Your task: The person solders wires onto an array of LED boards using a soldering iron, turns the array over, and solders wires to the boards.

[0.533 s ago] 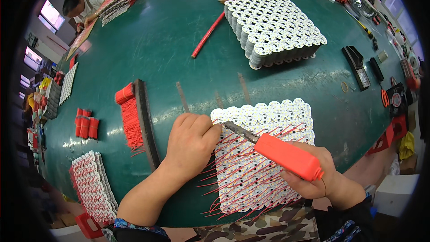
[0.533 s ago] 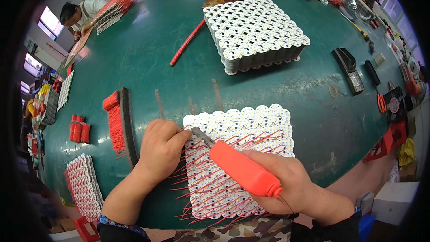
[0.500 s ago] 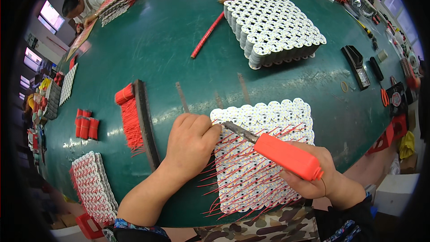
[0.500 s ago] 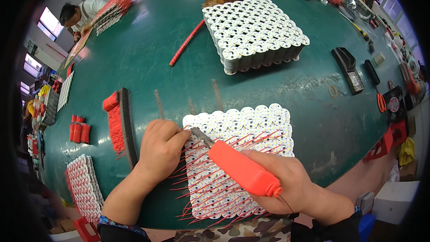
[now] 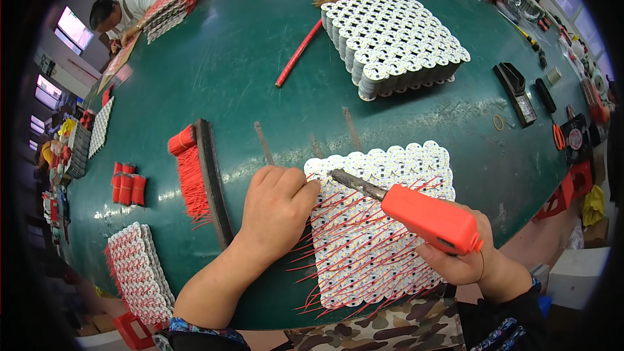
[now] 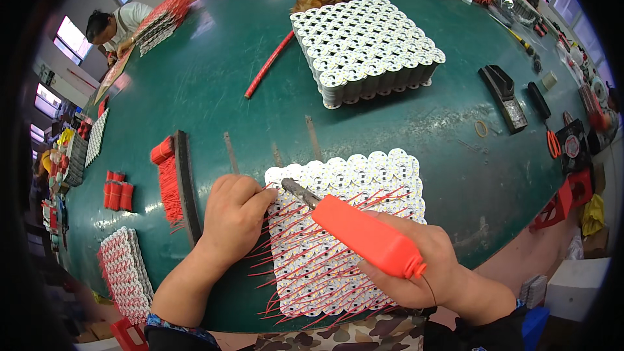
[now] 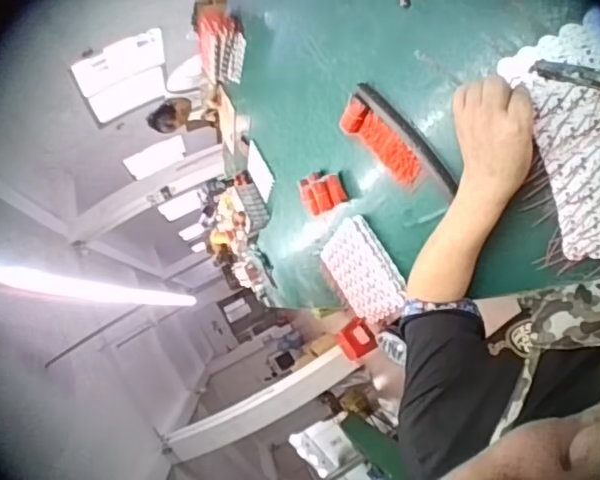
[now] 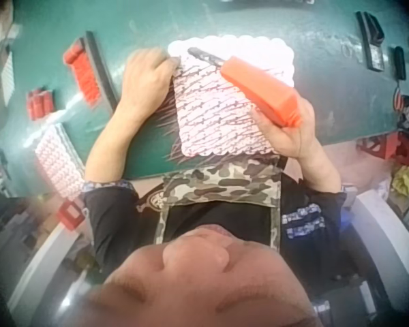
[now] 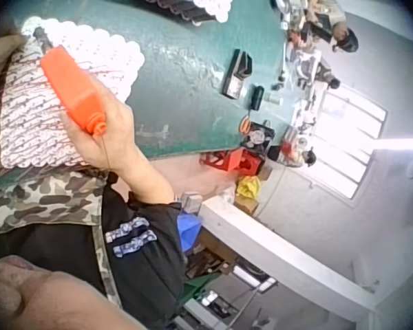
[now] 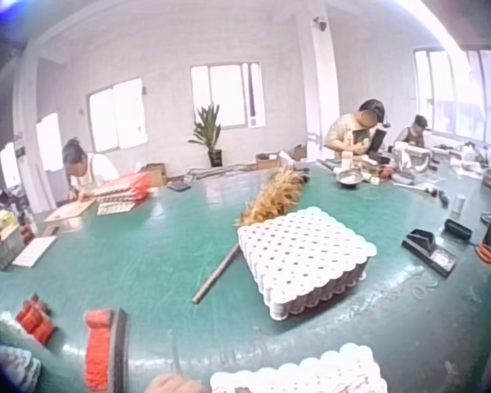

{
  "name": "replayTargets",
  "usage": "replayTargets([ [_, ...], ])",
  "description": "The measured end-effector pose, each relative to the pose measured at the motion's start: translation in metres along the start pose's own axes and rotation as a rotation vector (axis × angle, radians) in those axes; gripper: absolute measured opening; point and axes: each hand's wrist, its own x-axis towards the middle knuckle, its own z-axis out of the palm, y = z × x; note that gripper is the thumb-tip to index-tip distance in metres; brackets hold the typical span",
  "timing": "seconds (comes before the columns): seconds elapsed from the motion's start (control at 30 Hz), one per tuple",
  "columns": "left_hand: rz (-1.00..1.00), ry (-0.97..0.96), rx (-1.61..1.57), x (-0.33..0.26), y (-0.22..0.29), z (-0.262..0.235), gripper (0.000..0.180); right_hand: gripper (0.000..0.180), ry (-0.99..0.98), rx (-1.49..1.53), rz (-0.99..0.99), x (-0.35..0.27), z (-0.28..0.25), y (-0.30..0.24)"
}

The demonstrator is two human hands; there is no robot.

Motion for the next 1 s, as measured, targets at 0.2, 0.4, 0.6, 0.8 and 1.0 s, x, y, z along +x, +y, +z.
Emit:
replayTargets([
  [0.2, 0.000, 0.006, -0.007, -0.008, 0.003, -0.010, 0.019, 0.039, -0.008, -0.094, 0.035, -0.004, -0.006, -0.009],
  [0.4, -0.111, 0.110, 0.102, -0.031, -0.019, -0.061, 0.019, 0.048, 0.165, 0.164, 0.252, -0.039, -0.012, -0.004],
  [0.6, -0.458, 0.072, 0.271, -0.091, -0.097, -0.103, 0.012, 0.045, 0.184, 0.233, 0.279, -0.046, -0.012, -0.014],
  [0.8, -0.407, -0.105, 0.400, -0.105, -0.114, -0.083, 0.010, 0.044, 0.195, 0.216, 0.257, -0.054, -0.014, -0.019],
  [1.0, -0.235, -0.133, 0.594, -0.103, -0.108, -0.076, 0.006, 0.044, 0.232, 0.221, 0.251, -0.065, -0.013, -0.025],
])
